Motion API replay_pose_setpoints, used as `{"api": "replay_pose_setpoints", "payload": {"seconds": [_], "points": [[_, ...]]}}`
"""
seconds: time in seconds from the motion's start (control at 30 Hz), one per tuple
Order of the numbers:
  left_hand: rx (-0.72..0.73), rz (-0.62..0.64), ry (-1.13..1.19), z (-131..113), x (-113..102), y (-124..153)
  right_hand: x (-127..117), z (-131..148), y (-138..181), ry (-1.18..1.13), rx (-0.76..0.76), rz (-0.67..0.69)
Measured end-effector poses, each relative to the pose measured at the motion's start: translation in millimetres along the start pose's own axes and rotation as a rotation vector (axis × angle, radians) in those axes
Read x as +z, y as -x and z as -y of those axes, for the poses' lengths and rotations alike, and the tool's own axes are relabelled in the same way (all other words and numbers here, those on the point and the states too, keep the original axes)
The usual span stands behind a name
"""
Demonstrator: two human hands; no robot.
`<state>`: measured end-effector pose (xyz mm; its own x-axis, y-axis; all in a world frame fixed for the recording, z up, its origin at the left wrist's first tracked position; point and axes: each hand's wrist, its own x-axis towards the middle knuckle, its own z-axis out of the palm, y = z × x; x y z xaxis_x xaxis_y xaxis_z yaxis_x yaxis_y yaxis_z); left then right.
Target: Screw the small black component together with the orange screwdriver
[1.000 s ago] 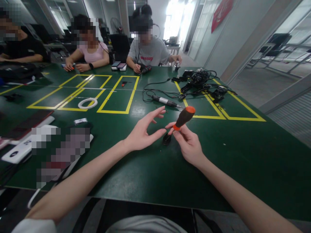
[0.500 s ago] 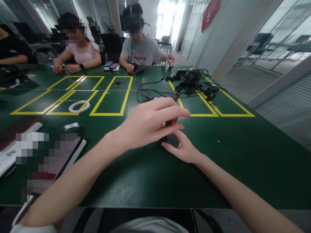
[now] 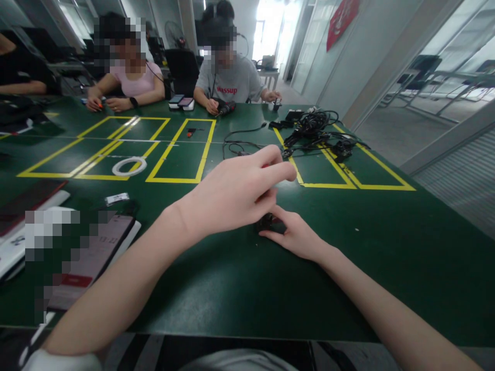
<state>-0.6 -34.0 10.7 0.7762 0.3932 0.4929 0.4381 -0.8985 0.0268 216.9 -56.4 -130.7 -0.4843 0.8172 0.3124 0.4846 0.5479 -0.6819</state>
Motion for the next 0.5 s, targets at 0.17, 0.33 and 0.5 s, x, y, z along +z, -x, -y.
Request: {"api": "replay_pose_setpoints", "payload": {"seconds": [0.17, 0.33, 0.5], "points": [[0.003, -0.013, -0.027, 2.5, 1.9, -0.8, 9.0, -0.2, -3.6, 0.077, -0.066, -0.07], [0.056, 0.009, 0.008, 2.7, -1.2, -0.6, 2.7, 2.4, -3.3, 0.145, -0.152, -0.053], [0.01, -0.022, 0.008, 3.2, 2.0, -0.4, -2.4, 2.3, -4.6, 0.145, -0.198, -0.028]]}}
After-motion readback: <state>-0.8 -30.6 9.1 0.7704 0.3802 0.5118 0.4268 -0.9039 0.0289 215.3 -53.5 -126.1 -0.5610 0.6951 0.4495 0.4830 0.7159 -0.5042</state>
